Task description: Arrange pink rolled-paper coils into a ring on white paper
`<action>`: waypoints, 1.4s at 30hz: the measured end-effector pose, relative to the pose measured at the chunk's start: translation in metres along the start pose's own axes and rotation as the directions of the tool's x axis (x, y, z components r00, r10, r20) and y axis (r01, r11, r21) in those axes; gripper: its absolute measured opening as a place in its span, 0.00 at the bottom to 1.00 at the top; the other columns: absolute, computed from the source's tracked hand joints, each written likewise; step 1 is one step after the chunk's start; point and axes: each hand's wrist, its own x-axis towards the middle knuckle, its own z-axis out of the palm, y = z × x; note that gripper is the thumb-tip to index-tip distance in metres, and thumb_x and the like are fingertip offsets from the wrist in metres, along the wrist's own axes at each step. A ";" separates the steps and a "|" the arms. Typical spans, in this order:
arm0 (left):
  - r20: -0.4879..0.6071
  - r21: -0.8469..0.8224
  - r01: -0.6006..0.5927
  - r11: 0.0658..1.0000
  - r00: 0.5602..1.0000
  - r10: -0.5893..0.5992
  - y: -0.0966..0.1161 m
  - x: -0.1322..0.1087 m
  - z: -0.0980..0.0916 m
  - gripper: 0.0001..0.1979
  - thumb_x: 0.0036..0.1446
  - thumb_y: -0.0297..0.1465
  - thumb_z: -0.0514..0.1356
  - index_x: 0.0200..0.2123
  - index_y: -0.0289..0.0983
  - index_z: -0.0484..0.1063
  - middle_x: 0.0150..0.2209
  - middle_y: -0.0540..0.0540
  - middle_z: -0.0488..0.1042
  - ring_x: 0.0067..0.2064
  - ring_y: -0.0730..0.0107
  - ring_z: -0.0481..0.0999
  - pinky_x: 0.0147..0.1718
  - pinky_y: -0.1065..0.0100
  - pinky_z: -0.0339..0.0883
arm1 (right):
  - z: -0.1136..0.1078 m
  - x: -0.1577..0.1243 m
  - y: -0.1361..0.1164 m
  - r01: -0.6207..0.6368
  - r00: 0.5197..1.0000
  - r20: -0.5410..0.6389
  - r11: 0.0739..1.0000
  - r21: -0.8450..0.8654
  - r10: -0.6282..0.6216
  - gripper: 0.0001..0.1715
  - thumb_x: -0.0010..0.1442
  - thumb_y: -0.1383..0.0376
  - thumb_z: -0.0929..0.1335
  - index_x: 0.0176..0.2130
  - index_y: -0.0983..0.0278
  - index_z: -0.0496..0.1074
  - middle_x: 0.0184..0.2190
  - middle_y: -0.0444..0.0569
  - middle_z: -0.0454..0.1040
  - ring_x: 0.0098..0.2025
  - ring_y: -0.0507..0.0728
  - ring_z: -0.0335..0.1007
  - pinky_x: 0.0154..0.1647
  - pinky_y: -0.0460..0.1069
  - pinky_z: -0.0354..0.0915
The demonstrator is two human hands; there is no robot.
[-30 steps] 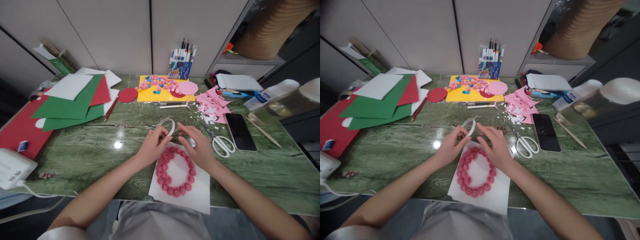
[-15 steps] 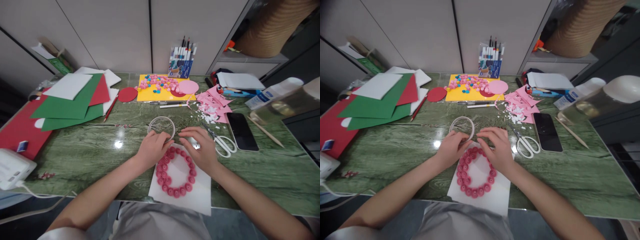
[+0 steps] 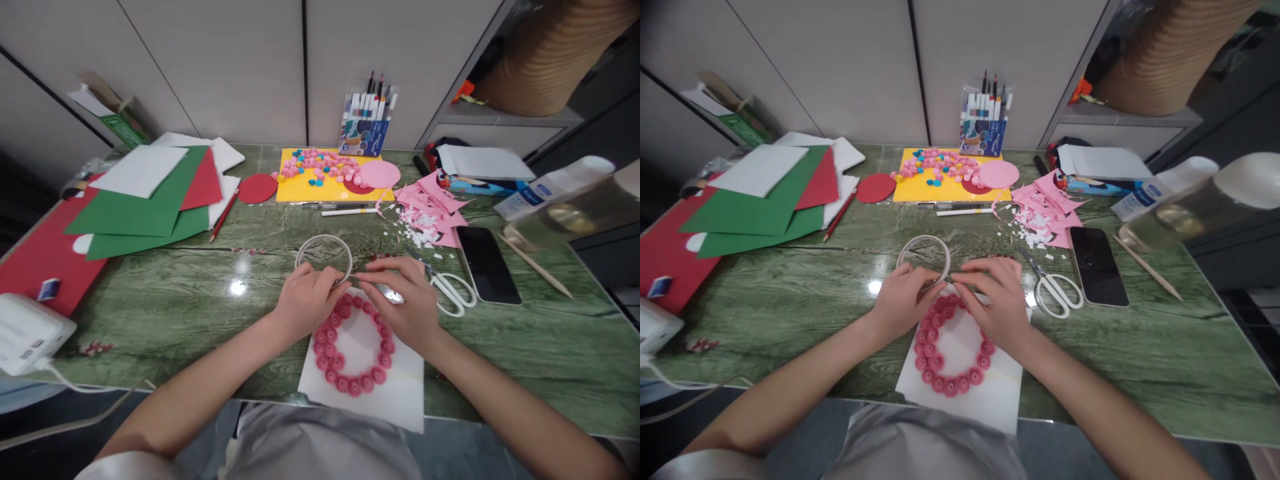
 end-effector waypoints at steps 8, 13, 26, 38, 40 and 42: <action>0.039 0.073 -0.058 0.996 0.998 0.055 -0.001 -0.001 0.000 0.09 0.59 0.34 0.51 0.30 0.37 0.65 0.20 0.51 0.71 0.22 0.72 0.68 0.28 0.67 0.56 | 0.001 0.000 0.004 0.046 0.999 0.010 0.991 -0.130 -0.045 0.14 0.55 0.65 0.67 0.42 0.51 0.71 0.40 0.46 0.72 0.42 0.58 0.67 0.44 0.57 0.57; 0.063 0.094 -0.090 0.992 0.994 0.084 0.000 -0.001 0.000 0.09 0.60 0.33 0.50 0.29 0.37 0.65 0.20 0.51 0.71 0.22 0.72 0.68 0.28 0.66 0.54 | 0.004 -0.003 0.006 0.121 0.992 0.004 0.967 -0.225 -0.124 0.10 0.53 0.66 0.68 0.37 0.52 0.72 0.39 0.44 0.73 0.42 0.58 0.66 0.45 0.58 0.53; -0.037 0.160 -0.275 0.948 0.958 0.284 0.008 -0.001 -0.006 0.11 0.56 0.27 0.52 0.21 0.38 0.62 0.15 0.54 0.63 0.20 0.76 0.62 0.24 0.66 0.50 | 0.002 0.000 -0.002 0.022 0.995 0.094 0.996 -0.090 -0.014 0.01 0.52 0.65 0.67 0.28 0.59 0.70 0.37 0.46 0.70 0.42 0.57 0.64 0.45 0.56 0.53; -0.295 0.049 -0.364 0.930 0.885 0.362 0.022 -0.005 -0.011 0.09 0.48 0.27 0.60 0.20 0.37 0.63 0.14 0.57 0.64 0.17 0.81 0.60 0.21 0.70 0.52 | 0.004 0.006 -0.001 -0.321 0.946 0.012 0.936 0.143 0.323 0.04 0.48 0.69 0.67 0.23 0.62 0.69 0.33 0.47 0.66 0.39 0.56 0.63 0.43 0.53 0.58; -0.286 0.038 -0.324 0.945 0.903 0.321 0.016 -0.005 -0.010 0.08 0.49 0.28 0.60 0.21 0.37 0.64 0.14 0.57 0.65 0.17 0.80 0.61 0.22 0.70 0.53 | 0.002 0.010 0.009 -0.406 0.913 0.060 0.879 0.251 0.404 0.04 0.50 0.68 0.67 0.24 0.62 0.70 0.34 0.46 0.66 0.40 0.55 0.63 0.43 0.52 0.58; -0.249 0.077 -0.197 0.977 0.946 0.210 0.001 -0.001 -0.008 0.07 0.50 0.29 0.59 0.22 0.37 0.65 0.14 0.56 0.65 0.18 0.78 0.63 0.24 0.69 0.55 | 0.000 0.012 0.017 -0.450 0.890 0.114 0.815 0.364 0.441 0.03 0.50 0.65 0.69 0.25 0.61 0.72 0.35 0.45 0.66 0.39 0.54 0.63 0.41 0.50 0.58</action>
